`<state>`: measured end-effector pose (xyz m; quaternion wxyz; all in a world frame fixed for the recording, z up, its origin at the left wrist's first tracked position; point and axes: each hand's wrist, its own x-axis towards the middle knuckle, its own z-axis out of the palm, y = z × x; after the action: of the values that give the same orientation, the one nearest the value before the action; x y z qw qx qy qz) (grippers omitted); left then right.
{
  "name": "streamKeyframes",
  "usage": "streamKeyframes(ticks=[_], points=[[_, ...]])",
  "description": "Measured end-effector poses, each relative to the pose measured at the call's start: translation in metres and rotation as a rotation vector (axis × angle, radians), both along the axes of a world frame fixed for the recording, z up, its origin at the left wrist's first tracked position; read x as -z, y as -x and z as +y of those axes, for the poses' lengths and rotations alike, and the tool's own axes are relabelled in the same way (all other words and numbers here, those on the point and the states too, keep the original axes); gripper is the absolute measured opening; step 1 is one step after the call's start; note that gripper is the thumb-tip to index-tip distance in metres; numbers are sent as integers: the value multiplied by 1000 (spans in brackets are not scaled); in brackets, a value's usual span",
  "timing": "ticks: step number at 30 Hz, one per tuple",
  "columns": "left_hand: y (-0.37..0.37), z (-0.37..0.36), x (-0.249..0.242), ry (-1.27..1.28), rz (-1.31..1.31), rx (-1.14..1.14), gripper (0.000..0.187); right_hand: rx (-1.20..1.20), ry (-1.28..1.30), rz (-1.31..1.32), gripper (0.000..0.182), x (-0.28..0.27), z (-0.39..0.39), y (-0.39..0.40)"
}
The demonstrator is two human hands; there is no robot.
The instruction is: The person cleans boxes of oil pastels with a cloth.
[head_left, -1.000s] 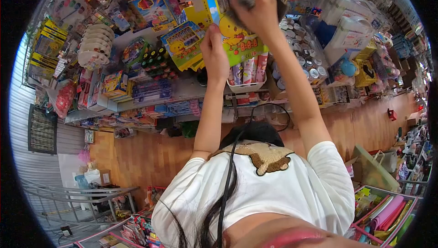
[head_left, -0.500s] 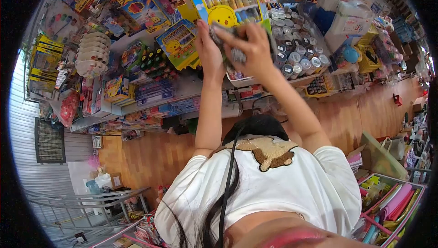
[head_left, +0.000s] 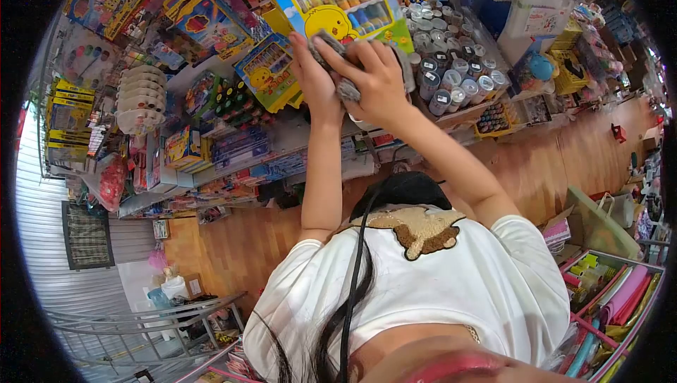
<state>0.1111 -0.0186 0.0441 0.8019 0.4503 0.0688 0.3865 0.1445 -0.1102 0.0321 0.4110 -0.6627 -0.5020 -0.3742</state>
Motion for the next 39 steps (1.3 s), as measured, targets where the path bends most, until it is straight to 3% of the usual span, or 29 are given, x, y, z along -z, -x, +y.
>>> streamKeyframes(ticks=[2, 5, 8, 11, 12, 16, 19, 23, 25, 28, 31, 32, 35, 39], points=[[1, 4, 3, 75, -69, 136, 52, -39, 75, -106, 66, -20, 2, -9], [-6, -8, 2, -43, -74, -32, 62, -15, 89, -265, 67, -56, 16, -38], [2, -6, -3, -176, -75, 37, 66, -84, 79, -186, 46, -98, 20, -47], [4, 0, -7, -144, -79, 30, 65, 11, 43, -177, 54, -94, 21, -40], [5, 0, -7, -131, -77, 3, 65, -1, -41, -257, 72, -77, 31, -46], [9, 15, -2, 52, -64, 106, 65, -44, 144, -128, 72, -24, 3, -16], [13, 11, -5, -120, 74, 14, 64, -110, 139, -105, 72, -6, -3, -14], [5, 3, 0, -129, 24, -67, 65, -40, -87, -233, 70, -55, 29, -59], [4, 7, 4, -194, 0, -96, 66, 27, 64, -48, 56, -97, 29, -51], [11, -4, -16, -49, 61, -167, 61, 2, 32, -99, 50, -103, 29, -38], [9, 9, -5, -113, -54, 38, 55, -74, 11, -191, 69, -48, 25, -32], [8, 7, -3, -128, -77, -36, 48, -73, 40, -146, 69, -32, 18, -27], [12, 13, 0, -19, 32, 71, 49, -43, 95, -80, 68, -2, -14, -17], [3, 7, -5, -59, 87, -153, 54, 72, -3, -64, 60, -3, -31, -45]])
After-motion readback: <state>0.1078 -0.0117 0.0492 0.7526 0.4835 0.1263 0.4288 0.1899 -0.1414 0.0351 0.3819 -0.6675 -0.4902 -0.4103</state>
